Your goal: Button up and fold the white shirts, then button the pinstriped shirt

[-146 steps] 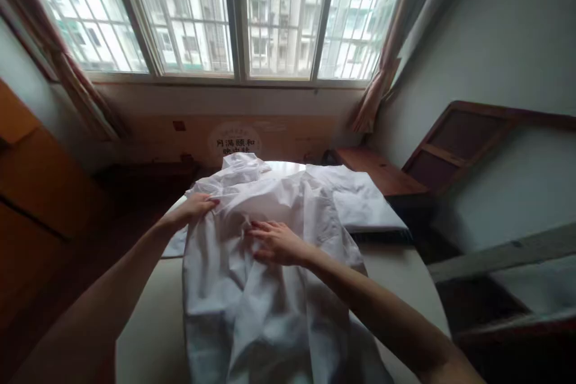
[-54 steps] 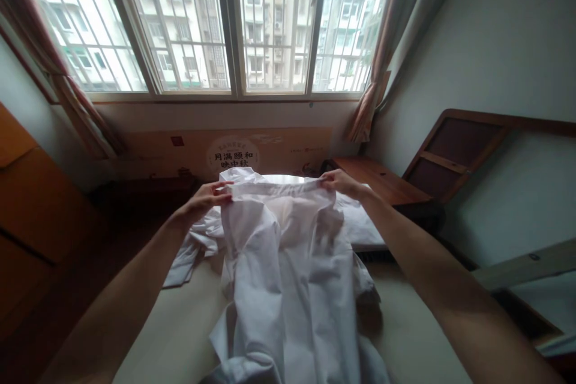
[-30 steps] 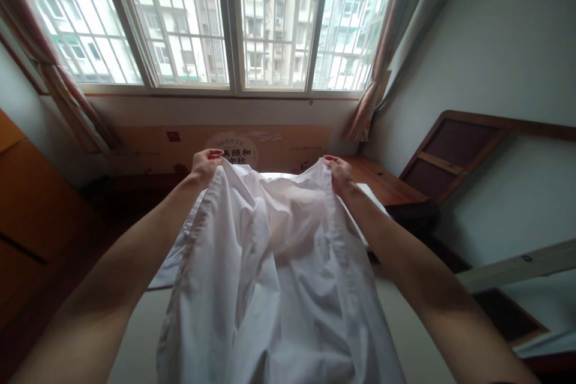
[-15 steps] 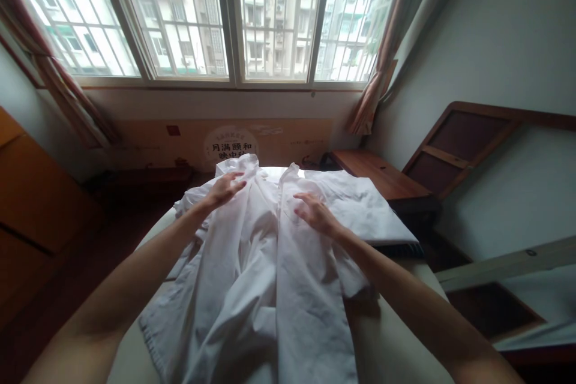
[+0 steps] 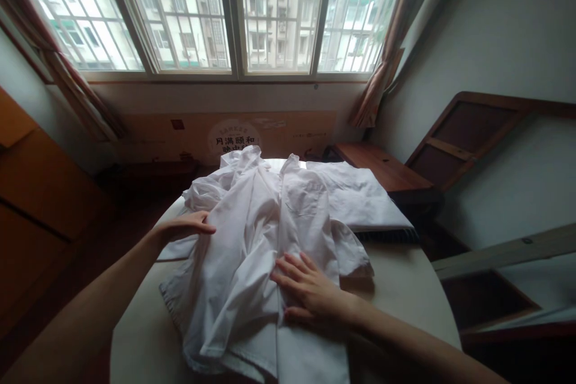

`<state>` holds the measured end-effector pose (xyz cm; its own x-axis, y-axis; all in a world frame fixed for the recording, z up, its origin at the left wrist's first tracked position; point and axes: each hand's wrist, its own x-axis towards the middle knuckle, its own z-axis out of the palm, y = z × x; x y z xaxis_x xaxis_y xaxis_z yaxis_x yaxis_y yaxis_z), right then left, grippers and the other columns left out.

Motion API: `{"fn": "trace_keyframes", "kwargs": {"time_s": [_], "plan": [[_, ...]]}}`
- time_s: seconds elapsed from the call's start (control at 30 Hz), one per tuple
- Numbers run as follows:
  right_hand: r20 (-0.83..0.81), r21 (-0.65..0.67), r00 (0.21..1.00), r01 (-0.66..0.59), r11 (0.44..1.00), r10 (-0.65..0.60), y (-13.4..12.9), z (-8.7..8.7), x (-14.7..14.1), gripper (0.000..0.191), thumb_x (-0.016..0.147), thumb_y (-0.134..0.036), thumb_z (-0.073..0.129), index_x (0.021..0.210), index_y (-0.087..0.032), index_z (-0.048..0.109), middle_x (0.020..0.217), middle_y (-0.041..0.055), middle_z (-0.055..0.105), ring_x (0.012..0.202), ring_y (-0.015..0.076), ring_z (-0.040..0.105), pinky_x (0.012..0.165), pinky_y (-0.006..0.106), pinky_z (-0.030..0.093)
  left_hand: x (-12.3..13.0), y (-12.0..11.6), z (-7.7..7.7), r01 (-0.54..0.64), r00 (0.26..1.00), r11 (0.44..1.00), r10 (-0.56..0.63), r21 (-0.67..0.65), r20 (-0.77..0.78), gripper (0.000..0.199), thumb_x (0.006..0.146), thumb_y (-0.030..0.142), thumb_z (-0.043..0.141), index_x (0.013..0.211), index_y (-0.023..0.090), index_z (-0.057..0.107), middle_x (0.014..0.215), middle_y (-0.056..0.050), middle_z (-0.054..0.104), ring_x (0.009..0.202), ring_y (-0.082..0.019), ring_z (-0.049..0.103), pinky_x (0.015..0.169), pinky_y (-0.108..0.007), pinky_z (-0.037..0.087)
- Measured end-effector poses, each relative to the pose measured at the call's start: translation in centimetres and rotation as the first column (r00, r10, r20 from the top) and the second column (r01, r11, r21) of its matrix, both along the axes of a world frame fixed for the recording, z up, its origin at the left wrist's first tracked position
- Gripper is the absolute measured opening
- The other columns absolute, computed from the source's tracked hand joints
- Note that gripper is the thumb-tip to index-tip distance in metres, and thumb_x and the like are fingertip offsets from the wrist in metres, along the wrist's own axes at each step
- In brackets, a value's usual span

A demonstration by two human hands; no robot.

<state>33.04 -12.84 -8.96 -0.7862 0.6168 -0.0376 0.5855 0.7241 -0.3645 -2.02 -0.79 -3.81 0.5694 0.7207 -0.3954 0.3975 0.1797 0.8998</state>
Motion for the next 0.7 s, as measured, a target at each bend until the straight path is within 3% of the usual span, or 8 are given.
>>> {"fn": "trace_keyframes", "kwargs": {"time_s": [0.07, 0.13, 0.23, 0.33, 0.43, 0.53, 0.6, 0.7], "plan": [[0.0, 0.037, 0.998, 0.07, 0.997, -0.07, -1.5, 0.4, 0.1, 0.069, 0.083, -0.059, 0.046, 0.141, -0.023, 0.033, 0.146, 0.0137, 0.032, 0.136, 0.034, 0.022, 0.109, 0.056, 0.015, -1.5, -1.4, -0.2, 0.134, 0.991, 0.975, -0.136, -0.175, 0.005, 0.051, 0.055, 0.035, 0.077, 0.101, 0.017, 0.065, 0.098, -0.006, 0.069, 0.098, -0.028, 0.061, 0.088, -0.038, 0.047], [-0.039, 0.092, 0.996, 0.085, 0.992, -0.081, -3.4, 0.7, -0.4, 0.076, 0.079, -0.064, 0.049, 0.14, -0.019, 0.036, 0.144, 0.015, 0.036, 0.134, 0.0343, 0.025, 0.11, 0.054, 0.015, -2.6, -3.1, -0.6, 0.203, 0.979, 0.937, -0.199, -0.284, 0.041, 0.058, 0.052, 0.029, 0.08, 0.106, 0.018, 0.063, 0.104, -0.006, 0.068, 0.1, -0.029, 0.061, 0.087, -0.039, 0.048], [-0.079, 0.189, 0.997, 0.035, 0.981, -0.021, -5.9, 0.3, -2.4, 0.087, 0.076, -0.066, 0.051, 0.141, -0.013, 0.032, 0.142, 0.0171, 0.037, 0.131, 0.0337, 0.03, 0.11, 0.05, 0.018, -3.1, -5.5, -1.8, 0.224, 0.971, 0.915, -0.181, -0.335, 0.157, 0.074, 0.046, 0.028, 0.083, 0.115, 0.018, 0.059, 0.106, -0.007, 0.067, 0.101, -0.029, 0.06, 0.086, -0.038, 0.049], [-0.071, 0.265, 0.99, 0.133, 0.955, -0.118, -6.4, -1.0, -4.8, 0.074, 0.081, -0.054, 0.053, 0.136, -0.008, 0.037, 0.133, 0.0195, 0.046, 0.121, 0.0325, 0.04, 0.104, 0.047, 0.029, -2.0, -7.5, -3.1, 0.218, 0.95, 0.921, -0.125, -0.323, 0.285, 0.085, 0.043, 0.038, 0.084, 0.121, 0.018, 0.054, 0.103, -0.008, 0.067, 0.098, -0.029, 0.061, 0.085, -0.038, 0.049], [-0.031, 0.308, 0.98, 0.197, 0.931, -0.197, -5.4, -2.1, -6.0, 0.038, 0.084, -0.033, 0.052, 0.115, -0.01, 0.054, 0.108, 0.0154, 0.058, 0.098, 0.0269, 0.052, 0.088, 0.041, 0.042, 0.4, -9.1, -3.9, 0.097, 0.93, 0.974, -0.014, -0.207, 0.368, 0.088, 0.046, 0.054, 0.079, 0.121, 0.017, 0.053, 0.099, -0.009, 0.066, 0.094, -0.028, 0.061, 0.084, -0.039, 0.048], [0.013, 0.332, 0.984, 0.164, 0.929, -0.178, -4.3, -2.6, -6.0, 0.016, 0.085, -0.015, 0.046, 0.097, -0.013, 0.057, 0.089, 0.0099, 0.059, 0.079, 0.0213, 0.053, 0.074, 0.036, 0.044, 3.8, -10.5, -4.2, -0.103, 0.929, 0.995, 0.1, -0.011, 0.356, 0.085, 0.049, 0.062, 0.075, 0.116, 0.014, 0.055, 0.095, -0.011, 0.065, 0.091, -0.027, 0.06, 0.083, -0.038, 0.048], [0.003, 0.294, 0.988, 0.149, 0.944, -0.157, -3.8, -2.8, -5.8, 0.017, 0.085, -0.009, 0.041, 0.091, -0.014, 0.055, 0.086, 0.0081, 0.059, 0.073, 0.0186, 0.052, 0.07, 0.032, 0.043, 6.2, -11.2, -4.6, -0.198, 0.953, 0.965, 0.149, 0.169, 0.265, 0.075, 0.051, 0.057, 0.076, 0.108, 0.013, 0.058, 0.092, -0.01, 0.064, 0.088, -0.026, 0.059, 0.08, -0.037, 0.048], [-0.097, 0.123, 0.979, 0.191, 0.974, -0.18, -3.2, -2.3, -5.2, 0.02, 0.086, -0.007, 0.035, 0.087, -0.016, 0.053, 0.079, 0.0046, 0.059, 0.065, 0.0143, 0.05, 0.063, 0.026, 0.039, 9.3, -11.9, -6.0, -0.182, 0.983, 0.877, 0.166, 0.444, 0.075, 0.045, 0.06, 0.049, 0.073, 0.086, 0.014, 0.063, 0.084, -0.008, 0.064, 0.081, -0.023, 0.058, 0.074, -0.035, 0.048]]}}
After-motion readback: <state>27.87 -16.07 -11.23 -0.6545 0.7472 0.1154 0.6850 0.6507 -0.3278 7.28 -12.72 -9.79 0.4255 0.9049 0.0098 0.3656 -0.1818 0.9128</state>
